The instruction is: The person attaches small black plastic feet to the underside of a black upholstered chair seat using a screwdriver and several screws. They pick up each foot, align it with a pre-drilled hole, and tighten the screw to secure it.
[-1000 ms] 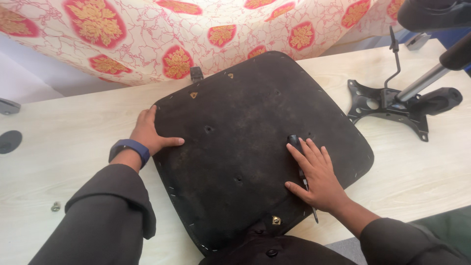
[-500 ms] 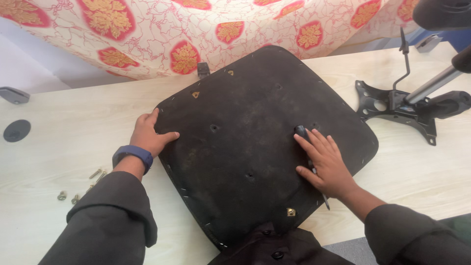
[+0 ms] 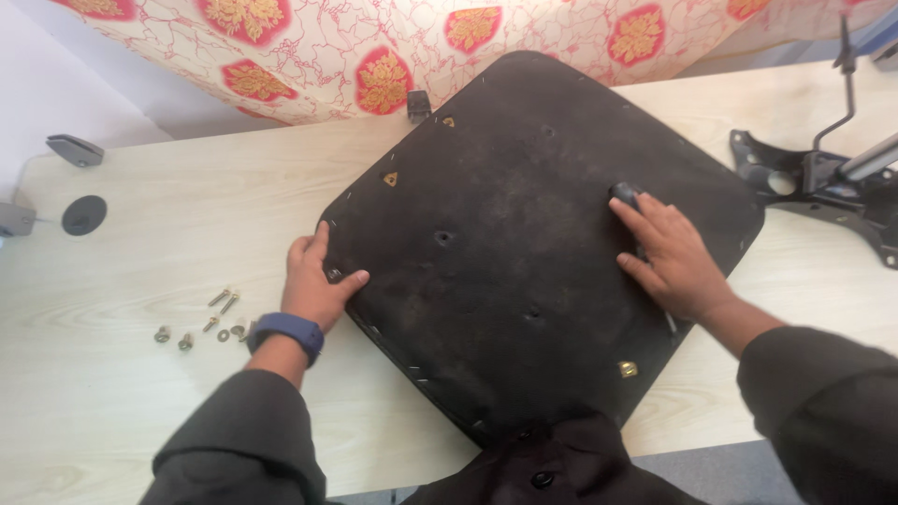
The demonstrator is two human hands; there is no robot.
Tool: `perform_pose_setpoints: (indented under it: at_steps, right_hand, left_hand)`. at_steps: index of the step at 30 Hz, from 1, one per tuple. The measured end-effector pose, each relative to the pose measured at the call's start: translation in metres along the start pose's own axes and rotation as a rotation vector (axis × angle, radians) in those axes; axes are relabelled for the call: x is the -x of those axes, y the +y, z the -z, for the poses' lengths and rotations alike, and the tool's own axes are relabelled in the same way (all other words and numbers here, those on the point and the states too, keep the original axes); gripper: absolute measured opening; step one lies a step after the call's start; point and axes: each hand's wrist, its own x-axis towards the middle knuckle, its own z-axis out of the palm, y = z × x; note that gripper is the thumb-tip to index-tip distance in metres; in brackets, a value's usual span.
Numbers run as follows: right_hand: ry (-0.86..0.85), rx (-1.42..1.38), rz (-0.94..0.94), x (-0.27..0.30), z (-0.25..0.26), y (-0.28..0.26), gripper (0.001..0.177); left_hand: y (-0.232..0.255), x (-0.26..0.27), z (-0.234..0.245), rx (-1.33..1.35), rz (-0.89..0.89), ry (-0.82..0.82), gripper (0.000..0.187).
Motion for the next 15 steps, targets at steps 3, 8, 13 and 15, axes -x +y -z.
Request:
perform_pose_setpoints:
  at_steps: [3,8,13,15]
  right_hand:
    - [0.003,0.017,0.001,-0.007,-0.001,0.012,0.068]
    - [0.004,-0.013,0.004,-0.018,0.004,0.023,0.069]
    - [-0.008,-0.009,0.0,-0.026,0.002,0.031,0.07]
    - [-0.017,0.002,-0.005,-0.03,-0.001,0.033,0.07]
  left_hand:
    - [0.014,0.027,-0.008,0.003,0.073,0.006,0.099]
    - [0.047,0.064,-0.008,-0.057,0.194,-0.007,0.096]
    - [0.067,0.078,-0.003,-0.089,0.315,-0.076,0.099]
    - [0.068,0.073,0.0,-0.103,0.339,-0.105,0.103]
